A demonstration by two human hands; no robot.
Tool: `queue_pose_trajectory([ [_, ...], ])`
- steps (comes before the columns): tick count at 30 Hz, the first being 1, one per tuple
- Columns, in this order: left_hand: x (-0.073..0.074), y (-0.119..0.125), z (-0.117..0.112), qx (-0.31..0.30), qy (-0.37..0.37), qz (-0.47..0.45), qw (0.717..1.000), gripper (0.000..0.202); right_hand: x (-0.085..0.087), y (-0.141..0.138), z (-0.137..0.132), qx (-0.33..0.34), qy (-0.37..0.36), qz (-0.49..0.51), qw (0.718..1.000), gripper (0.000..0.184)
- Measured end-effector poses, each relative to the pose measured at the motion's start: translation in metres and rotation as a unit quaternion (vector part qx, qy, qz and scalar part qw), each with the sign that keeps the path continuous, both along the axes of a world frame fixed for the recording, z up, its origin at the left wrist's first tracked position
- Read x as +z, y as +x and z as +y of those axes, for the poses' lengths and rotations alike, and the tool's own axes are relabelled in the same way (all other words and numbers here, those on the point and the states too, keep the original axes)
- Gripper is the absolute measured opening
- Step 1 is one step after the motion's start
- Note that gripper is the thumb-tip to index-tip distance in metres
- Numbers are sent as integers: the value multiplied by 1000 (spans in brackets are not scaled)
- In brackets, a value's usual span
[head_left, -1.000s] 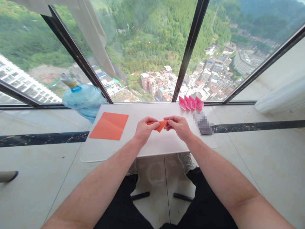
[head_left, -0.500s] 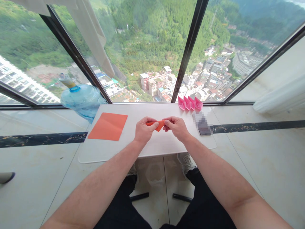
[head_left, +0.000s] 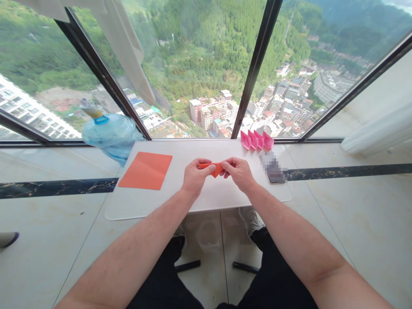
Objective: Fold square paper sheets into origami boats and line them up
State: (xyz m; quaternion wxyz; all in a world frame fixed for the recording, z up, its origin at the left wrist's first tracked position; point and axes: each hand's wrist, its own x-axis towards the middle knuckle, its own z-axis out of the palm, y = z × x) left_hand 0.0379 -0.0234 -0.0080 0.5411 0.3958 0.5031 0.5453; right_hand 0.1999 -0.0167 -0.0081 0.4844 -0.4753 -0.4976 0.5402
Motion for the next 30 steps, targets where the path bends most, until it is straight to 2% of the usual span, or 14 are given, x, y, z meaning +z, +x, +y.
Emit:
queue_pose_trajectory([
  [3, -3, 1, -1, -42, -22, -43, 998, 33, 0, 1, 0, -8, 1, -2, 1000, 33],
  [12, -7, -1, 2, -15, 2, -26, 1000, 22, -2, 0, 0, 14, -8, 3, 1000, 33],
  [18, -2, 0, 2, -56, 17, 8, 998, 20, -5, 0, 5, 1, 31, -64, 997, 26],
  [30, 0, -2, 4, -60, 31, 23, 997, 22, -1, -7, 4, -10, 78, -129, 988, 18],
])
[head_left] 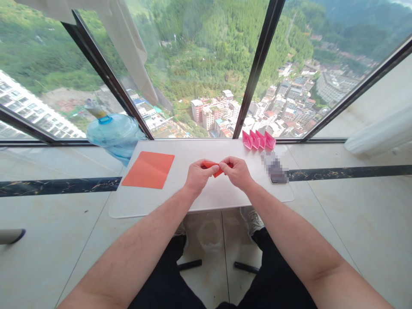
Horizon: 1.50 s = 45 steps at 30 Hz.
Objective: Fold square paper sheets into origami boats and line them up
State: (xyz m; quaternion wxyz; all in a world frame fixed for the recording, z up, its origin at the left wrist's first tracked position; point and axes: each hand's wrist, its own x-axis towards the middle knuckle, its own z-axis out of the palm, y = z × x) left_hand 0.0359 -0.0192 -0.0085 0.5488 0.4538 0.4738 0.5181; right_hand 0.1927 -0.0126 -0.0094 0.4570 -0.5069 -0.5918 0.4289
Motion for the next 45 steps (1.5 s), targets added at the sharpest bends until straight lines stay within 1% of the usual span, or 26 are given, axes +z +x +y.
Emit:
queue_pose_trajectory([
  [5, -1, 0, 2, 56, -30, -43, 997, 24, -2, -1, -1, -33, 25, -28, 999, 19],
  [11, -3, -2, 5, 50, -76, -113, 989, 28, -4, -1, -2, -41, 52, -53, 996, 19],
  [14, -4, -3, 6, 66, -91, -139, 984, 29, -6, 0, -1, -44, 56, -54, 996, 20],
  [18, -7, -5, 11, 94, -93, -138, 981, 28, -9, 0, 2, -40, 49, -70, 996, 20],
  [22, -8, -5, 18, 102, -80, -115, 985, 27, -8, -2, 7, -28, 40, -68, 996, 18],
  [25, -7, -3, 21, 103, -63, -104, 987, 26, -6, -1, 10, -24, 32, -52, 998, 18],
  [28, -5, -1, 22, 88, -52, -93, 990, 26, -5, 2, 12, -24, 28, -50, 998, 15],
  [30, -4, 1, 21, 58, -65, -81, 993, 27, -4, 4, 13, -20, 30, -57, 998, 14],
  [33, -4, 6, 21, -5, -90, -56, 994, 29, -4, 6, 13, -13, 43, -55, 997, 13],
  [34, -5, 8, 21, -14, -92, -56, 994, 29, -4, 7, 14, -14, 45, -54, 997, 13],
  [37, -7, 13, 23, -12, -79, -68, 995, 28, -4, 7, 16, -21, 49, -55, 997, 13],
  [43, -6, 16, 24, 7, -49, -65, 997, 23, -4, 8, 18, -27, 2, -43, 999, 20],
  [45, -5, 16, 24, 4, -51, -65, 997, 23, -4, 9, 18, -21, 2, -42, 999, 20],
])
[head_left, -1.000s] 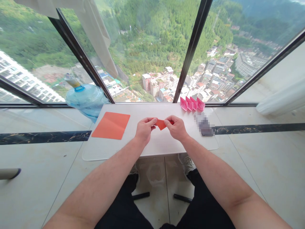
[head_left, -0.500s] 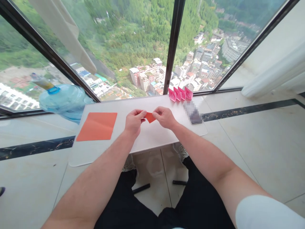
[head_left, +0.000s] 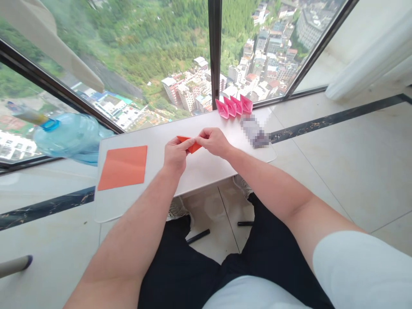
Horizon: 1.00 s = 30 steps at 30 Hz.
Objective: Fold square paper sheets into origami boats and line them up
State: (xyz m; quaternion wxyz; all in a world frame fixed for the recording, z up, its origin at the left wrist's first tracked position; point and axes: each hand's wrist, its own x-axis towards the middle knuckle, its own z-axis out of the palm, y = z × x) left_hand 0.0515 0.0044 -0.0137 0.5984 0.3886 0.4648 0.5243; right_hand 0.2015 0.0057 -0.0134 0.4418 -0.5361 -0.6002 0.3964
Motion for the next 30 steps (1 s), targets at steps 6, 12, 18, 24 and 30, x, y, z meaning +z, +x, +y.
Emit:
queue_pose_trajectory([
  [6, -2, 1, 0, -10, -11, 5, 1000, 22, -1, 2, 2, 8, 1, -3, 1000, 22],
  [12, -5, 3, 4, 31, 12, 6, 999, 18, 2, 4, -1, 15, -42, 15, 999, 21],
  [18, -7, 1, 5, 45, 9, 33, 998, 18, 6, 7, 2, -5, -33, -46, 998, 15],
  [24, -7, -5, 7, 44, -7, 24, 999, 21, 7, 8, 1, -19, -54, -27, 998, 22],
  [30, -4, -11, 6, 44, -28, 14, 999, 28, 6, 9, -1, 8, -70, -12, 997, 16],
])
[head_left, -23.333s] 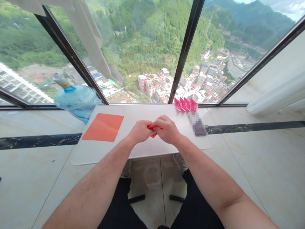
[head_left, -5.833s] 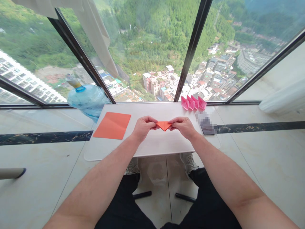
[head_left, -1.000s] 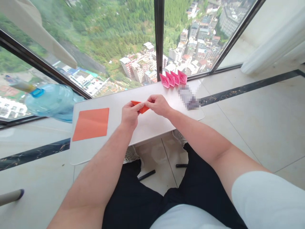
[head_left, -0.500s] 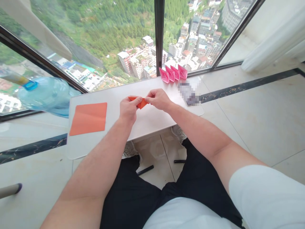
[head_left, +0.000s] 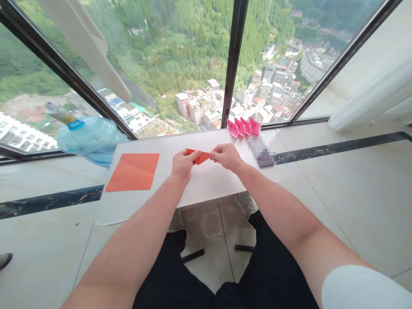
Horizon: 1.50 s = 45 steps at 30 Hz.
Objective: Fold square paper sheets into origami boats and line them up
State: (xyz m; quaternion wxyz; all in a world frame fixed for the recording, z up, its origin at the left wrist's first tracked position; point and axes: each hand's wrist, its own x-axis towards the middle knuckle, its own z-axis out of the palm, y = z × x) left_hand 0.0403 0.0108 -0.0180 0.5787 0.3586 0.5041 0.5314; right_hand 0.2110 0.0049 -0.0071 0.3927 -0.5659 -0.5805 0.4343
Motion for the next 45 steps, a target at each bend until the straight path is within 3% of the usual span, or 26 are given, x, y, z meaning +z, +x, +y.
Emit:
queue_pose_trajectory([
  [9, 0, -8, 2, 55, -1, -31, 998, 30, 1, -2, -1, -18, -18, -14, 1000, 14],
  [16, 1, -10, 3, 37, 8, -30, 999, 33, 4, 0, -3, -22, -32, -8, 999, 18],
  [27, 2, -14, 5, 65, -2, -65, 996, 38, 2, -1, -2, -23, -22, 2, 999, 23],
  [37, 5, -14, 6, 63, 1, -76, 995, 26, 0, -2, -1, -26, -6, -12, 1000, 24],
  [42, 4, -10, 2, 82, 23, 20, 996, 34, -3, -3, -5, -76, 103, -78, 989, 22],
  [45, 5, -5, -3, 39, 4, 40, 998, 43, -7, -5, -9, -86, 182, -145, 969, 20],
])
